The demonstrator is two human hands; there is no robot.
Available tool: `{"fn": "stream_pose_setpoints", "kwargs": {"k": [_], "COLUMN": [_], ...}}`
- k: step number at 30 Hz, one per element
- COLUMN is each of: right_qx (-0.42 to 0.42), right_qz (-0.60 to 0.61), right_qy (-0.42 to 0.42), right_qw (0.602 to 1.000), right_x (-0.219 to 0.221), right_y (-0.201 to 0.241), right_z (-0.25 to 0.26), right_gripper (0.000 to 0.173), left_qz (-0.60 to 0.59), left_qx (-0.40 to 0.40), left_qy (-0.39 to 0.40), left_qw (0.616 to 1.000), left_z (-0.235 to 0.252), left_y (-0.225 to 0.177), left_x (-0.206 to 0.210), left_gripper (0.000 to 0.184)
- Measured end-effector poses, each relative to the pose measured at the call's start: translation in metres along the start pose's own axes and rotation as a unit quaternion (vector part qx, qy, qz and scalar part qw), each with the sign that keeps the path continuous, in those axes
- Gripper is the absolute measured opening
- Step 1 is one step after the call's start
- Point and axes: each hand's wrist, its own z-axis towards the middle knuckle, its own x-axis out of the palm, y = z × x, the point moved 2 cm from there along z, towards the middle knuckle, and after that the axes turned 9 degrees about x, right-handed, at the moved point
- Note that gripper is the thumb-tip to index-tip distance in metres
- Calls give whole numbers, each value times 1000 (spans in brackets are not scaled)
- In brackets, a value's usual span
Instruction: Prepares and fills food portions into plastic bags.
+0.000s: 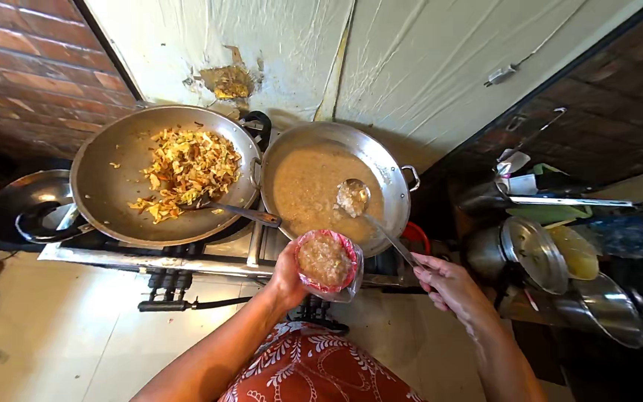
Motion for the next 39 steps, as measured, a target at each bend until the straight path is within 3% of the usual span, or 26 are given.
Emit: {"fn": "stream_pose_setpoints", "kwargs": {"k": [8, 11, 14, 18, 23, 26, 28, 31, 34, 36, 39], "right_qx": [-142, -210, -295, -379, -404, -401, -369, -235, -117, -97, -123], "right_qz": [93, 50, -76, -191, -223, -204, -128, 96, 219, 231, 147], "right_qy": [-44, -81, -196, -328, -377, -348, -264, -86, 40, 49, -22], "right_qw": [985, 973, 932, 844, 804, 823, 882, 964, 968, 967, 981], "right_x": [-23, -13, 6, 22, 24, 25, 24, 21, 6, -4, -14], "right_y": [0, -10, -29, -49, -54, -57, -57, -46, -32, -24, -6], "right_z": [-73, -88, -88, -77, -73, -66, -65, -69, -67, -57, -29], "right_gripper": [45, 42, 37, 35, 33, 34, 34, 38, 44, 45, 46], "left_qz": [29, 37, 46, 46, 28, 32, 36, 31, 26, 29, 10], "left_qx": [32, 44, 49, 58, 60, 66, 81, 88, 94, 92, 81], "left_qy": [29, 32, 34, 18, 0, -11, -7, -3, -7, -12, -29], "left_qw": [999, 998, 997, 997, 998, 997, 996, 996, 995, 995, 996], "left_z": [68, 86, 89, 83, 81, 81, 81, 81, 78, 73, 59], "left_y": [10, 10, 7, 3, 9, 12, 12, 11, 8, 7, 0], "left_x": [46, 58, 65, 63, 53, 50, 47, 45, 43, 39, 34], "left_gripper": [56, 55, 56, 56, 55, 55, 54, 53, 52, 53, 55]}}
